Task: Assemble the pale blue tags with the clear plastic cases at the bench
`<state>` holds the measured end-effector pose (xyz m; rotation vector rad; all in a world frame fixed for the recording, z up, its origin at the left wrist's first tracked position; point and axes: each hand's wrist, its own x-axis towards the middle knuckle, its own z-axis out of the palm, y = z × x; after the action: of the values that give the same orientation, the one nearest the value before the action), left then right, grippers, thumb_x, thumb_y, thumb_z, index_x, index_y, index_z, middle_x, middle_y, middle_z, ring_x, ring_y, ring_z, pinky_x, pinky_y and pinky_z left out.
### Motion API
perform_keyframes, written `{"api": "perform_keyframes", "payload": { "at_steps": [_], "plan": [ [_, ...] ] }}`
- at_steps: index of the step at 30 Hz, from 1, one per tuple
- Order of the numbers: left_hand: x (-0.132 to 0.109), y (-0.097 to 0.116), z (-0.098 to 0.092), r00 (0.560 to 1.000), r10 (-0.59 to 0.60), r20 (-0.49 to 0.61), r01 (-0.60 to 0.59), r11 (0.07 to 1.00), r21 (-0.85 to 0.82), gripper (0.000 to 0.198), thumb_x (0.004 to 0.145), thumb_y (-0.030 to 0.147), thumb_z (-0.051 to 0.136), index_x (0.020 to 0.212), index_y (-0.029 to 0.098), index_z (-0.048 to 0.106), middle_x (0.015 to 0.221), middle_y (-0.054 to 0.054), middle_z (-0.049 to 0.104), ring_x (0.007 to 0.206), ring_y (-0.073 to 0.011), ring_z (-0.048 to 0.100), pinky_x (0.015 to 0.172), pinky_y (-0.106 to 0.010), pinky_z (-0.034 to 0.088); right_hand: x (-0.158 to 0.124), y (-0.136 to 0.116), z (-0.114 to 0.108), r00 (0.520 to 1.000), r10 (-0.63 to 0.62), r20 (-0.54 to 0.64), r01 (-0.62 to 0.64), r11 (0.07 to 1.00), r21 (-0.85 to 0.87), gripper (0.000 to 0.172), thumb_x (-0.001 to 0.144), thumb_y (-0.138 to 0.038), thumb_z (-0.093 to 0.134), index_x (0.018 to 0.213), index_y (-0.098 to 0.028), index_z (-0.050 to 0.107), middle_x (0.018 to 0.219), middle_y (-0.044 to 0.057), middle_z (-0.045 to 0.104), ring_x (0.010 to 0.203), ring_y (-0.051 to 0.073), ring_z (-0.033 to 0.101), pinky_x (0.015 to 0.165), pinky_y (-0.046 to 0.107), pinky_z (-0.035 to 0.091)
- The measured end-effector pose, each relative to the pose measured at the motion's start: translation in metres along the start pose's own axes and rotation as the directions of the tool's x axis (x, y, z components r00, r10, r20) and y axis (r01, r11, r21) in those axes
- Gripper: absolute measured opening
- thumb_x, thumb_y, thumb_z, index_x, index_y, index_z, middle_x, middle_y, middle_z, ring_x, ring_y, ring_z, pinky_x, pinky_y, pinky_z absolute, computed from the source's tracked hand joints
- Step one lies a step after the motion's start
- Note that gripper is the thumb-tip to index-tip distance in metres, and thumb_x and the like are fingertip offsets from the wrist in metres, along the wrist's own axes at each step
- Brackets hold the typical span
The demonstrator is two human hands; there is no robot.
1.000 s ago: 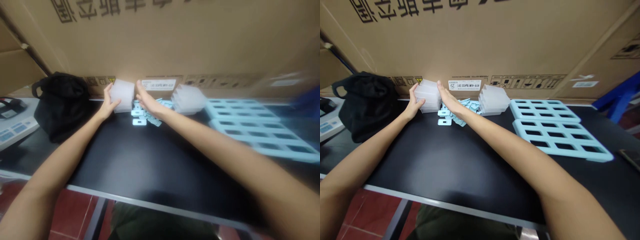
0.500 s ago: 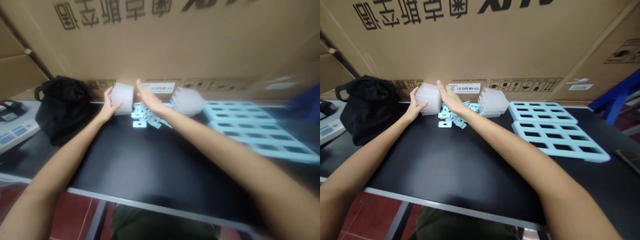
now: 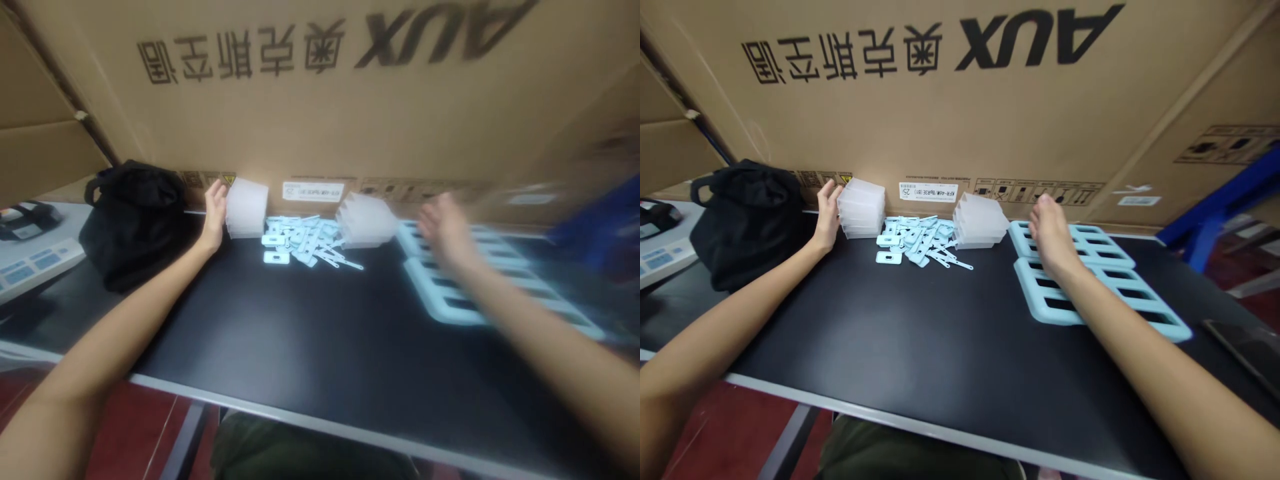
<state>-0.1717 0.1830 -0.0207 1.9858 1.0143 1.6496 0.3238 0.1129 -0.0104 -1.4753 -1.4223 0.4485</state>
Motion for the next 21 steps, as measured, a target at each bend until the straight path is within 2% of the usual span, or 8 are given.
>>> {"api": "perform_keyframes", "payload": {
  "at_steps": [4, 6, 9, 12, 15, 18, 21],
  "plan": [
    [-0.002, 0.008, 0.008, 0.983, 0.159, 0.087, -0.169, 0.979, 0.114, 0.084, 0.096, 0.076, 0.053, 0.162, 0.032, 0.025, 0.172, -0.016, 0.027, 0.163, -0.0369, 0.025, 0.133, -0.064, 0.020, -0.006, -0.005, 0.014, 0.993, 0.057, 0.106, -0.073, 0.986, 0.151, 0.092, 0.095, -0.080, 0.036, 0.169, -0.029, 0.017, 0.175, 0.019, 0.025, 0.159, 0.028, 0.034, 0.122, 0.041, 0.042],
    [-0.003, 0.012, 0.011, 0.976, 0.183, 0.116, -0.199, 0.969, 0.149, 0.089, 0.094, 0.072, 0.062, 0.163, 0.031, 0.023, 0.172, -0.016, 0.026, 0.163, -0.0383, 0.024, 0.133, -0.065, 0.018, -0.014, -0.015, 0.018, 0.986, 0.065, 0.156, -0.094, 0.978, 0.184, 0.102, 0.089, -0.080, 0.053, 0.169, -0.028, 0.016, 0.176, 0.018, 0.022, 0.161, 0.031, 0.028, 0.126, 0.046, 0.036],
    [-0.004, 0.016, 0.012, 0.975, 0.179, 0.131, -0.197, 0.970, 0.143, 0.096, 0.090, 0.068, 0.072, 0.163, 0.030, 0.021, 0.172, -0.018, 0.026, 0.163, -0.0398, 0.024, 0.132, -0.066, 0.021, -0.025, -0.030, 0.019, 0.975, 0.071, 0.209, -0.098, 0.988, 0.119, 0.119, 0.078, -0.080, 0.068, 0.169, -0.026, 0.014, 0.176, 0.020, 0.020, 0.163, 0.037, 0.022, 0.129, 0.055, 0.030],
    [-0.006, 0.018, 0.014, 0.978, 0.165, 0.127, -0.181, 0.974, 0.134, 0.109, 0.080, 0.063, 0.084, 0.163, 0.030, 0.021, 0.171, -0.019, 0.027, 0.162, -0.0396, 0.027, 0.132, -0.065, 0.024, -0.030, -0.036, 0.019, 0.960, 0.058, 0.273, -0.076, 0.995, 0.058, 0.132, 0.072, -0.078, 0.076, 0.170, -0.019, 0.008, 0.175, 0.023, 0.019, 0.161, 0.040, 0.027, 0.130, 0.054, 0.030],
    [-0.007, 0.022, 0.018, 0.980, 0.149, 0.130, -0.168, 0.974, 0.151, 0.117, 0.073, 0.060, 0.091, 0.163, 0.029, 0.021, 0.170, -0.021, 0.028, 0.159, -0.0393, 0.032, 0.131, -0.064, 0.026, -0.028, -0.032, 0.023, 0.950, 0.039, 0.310, -0.050, 0.998, 0.027, 0.141, 0.067, -0.076, 0.080, 0.169, -0.017, 0.002, 0.173, 0.026, 0.024, 0.156, 0.043, 0.035, 0.128, 0.058, 0.033],
    [-0.006, 0.029, 0.025, 0.979, 0.142, 0.147, -0.171, 0.963, 0.208, 0.119, 0.074, 0.061, 0.090, 0.163, 0.027, 0.019, 0.170, -0.023, 0.027, 0.159, -0.0397, 0.033, 0.131, -0.064, 0.027, -0.024, -0.025, 0.029, 0.958, 0.004, 0.285, 0.011, 0.999, -0.050, 0.144, 0.063, -0.073, 0.084, 0.168, -0.015, 0.005, 0.170, 0.029, 0.026, 0.154, 0.046, 0.037, 0.127, 0.064, 0.032],
    [-0.006, 0.040, 0.038, 0.964, 0.155, 0.217, -0.218, 0.925, 0.311, 0.117, 0.078, 0.065, 0.085, 0.165, 0.027, 0.016, 0.171, -0.024, 0.026, 0.159, -0.0405, 0.032, 0.130, -0.066, 0.027, -0.023, -0.022, 0.035, 0.957, -0.061, 0.283, 0.091, 0.991, -0.096, 0.142, 0.064, -0.069, 0.084, 0.168, -0.011, 0.006, 0.168, 0.032, 0.029, 0.153, 0.047, 0.038, 0.126, 0.066, 0.033]
  ]
}}
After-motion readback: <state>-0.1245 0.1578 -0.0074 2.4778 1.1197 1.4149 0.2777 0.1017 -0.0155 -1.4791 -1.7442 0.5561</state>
